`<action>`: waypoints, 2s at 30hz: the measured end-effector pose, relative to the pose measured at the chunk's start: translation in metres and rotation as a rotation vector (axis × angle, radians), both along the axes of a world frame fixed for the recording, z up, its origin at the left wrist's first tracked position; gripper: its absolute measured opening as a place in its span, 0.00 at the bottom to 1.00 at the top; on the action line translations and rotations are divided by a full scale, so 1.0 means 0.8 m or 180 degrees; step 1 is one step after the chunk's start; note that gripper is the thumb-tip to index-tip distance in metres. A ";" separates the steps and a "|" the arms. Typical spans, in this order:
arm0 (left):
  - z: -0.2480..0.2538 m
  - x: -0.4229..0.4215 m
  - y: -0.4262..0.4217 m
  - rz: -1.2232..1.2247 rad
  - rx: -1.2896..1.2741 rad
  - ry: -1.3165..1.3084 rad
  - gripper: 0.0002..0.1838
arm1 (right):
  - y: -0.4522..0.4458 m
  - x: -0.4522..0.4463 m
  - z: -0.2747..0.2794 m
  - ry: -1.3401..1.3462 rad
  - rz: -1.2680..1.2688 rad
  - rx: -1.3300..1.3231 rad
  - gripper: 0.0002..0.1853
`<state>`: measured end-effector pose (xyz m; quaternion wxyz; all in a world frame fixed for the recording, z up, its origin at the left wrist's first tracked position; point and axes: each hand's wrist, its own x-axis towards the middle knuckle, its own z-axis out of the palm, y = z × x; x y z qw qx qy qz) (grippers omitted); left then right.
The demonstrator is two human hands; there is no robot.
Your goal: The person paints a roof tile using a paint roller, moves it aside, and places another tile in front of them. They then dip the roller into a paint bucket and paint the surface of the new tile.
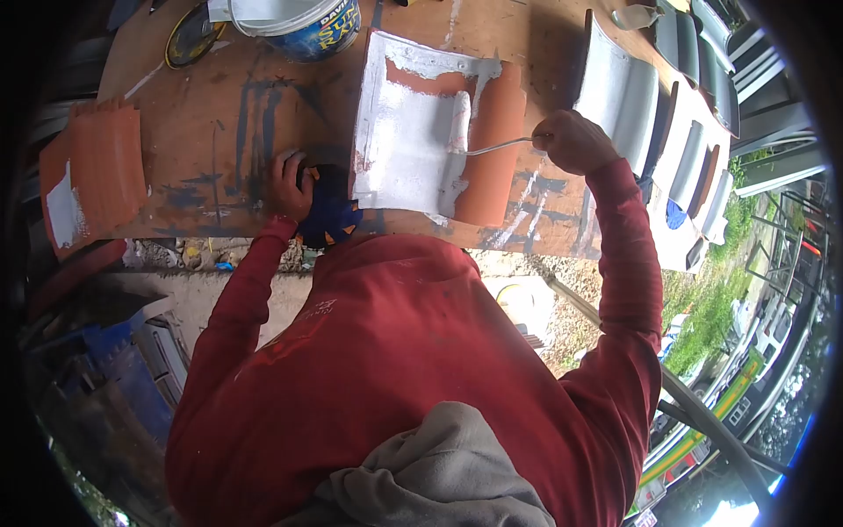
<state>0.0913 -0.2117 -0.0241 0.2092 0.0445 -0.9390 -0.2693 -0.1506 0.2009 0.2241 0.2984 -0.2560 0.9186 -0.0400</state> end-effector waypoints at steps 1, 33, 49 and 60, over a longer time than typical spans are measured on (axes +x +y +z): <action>0.000 0.000 0.000 0.0023 0.0010 0.0010 0.20 | 0.009 -0.006 0.008 0.0030 0.0101 0.0022 0.09; 0.002 0.001 0.001 0.0030 0.0033 -0.0105 0.20 | 0.004 -0.016 0.008 0.0407 -0.0161 -0.0080 0.12; 0.008 0.002 0.002 0.0100 0.0056 -0.0185 0.20 | 0.011 -0.074 0.011 -0.0214 0.0028 0.0139 0.14; 0.004 0.003 0.002 0.0044 0.0221 -0.0176 0.19 | 0.022 -0.056 -0.016 -0.0224 -0.0179 -0.0291 0.13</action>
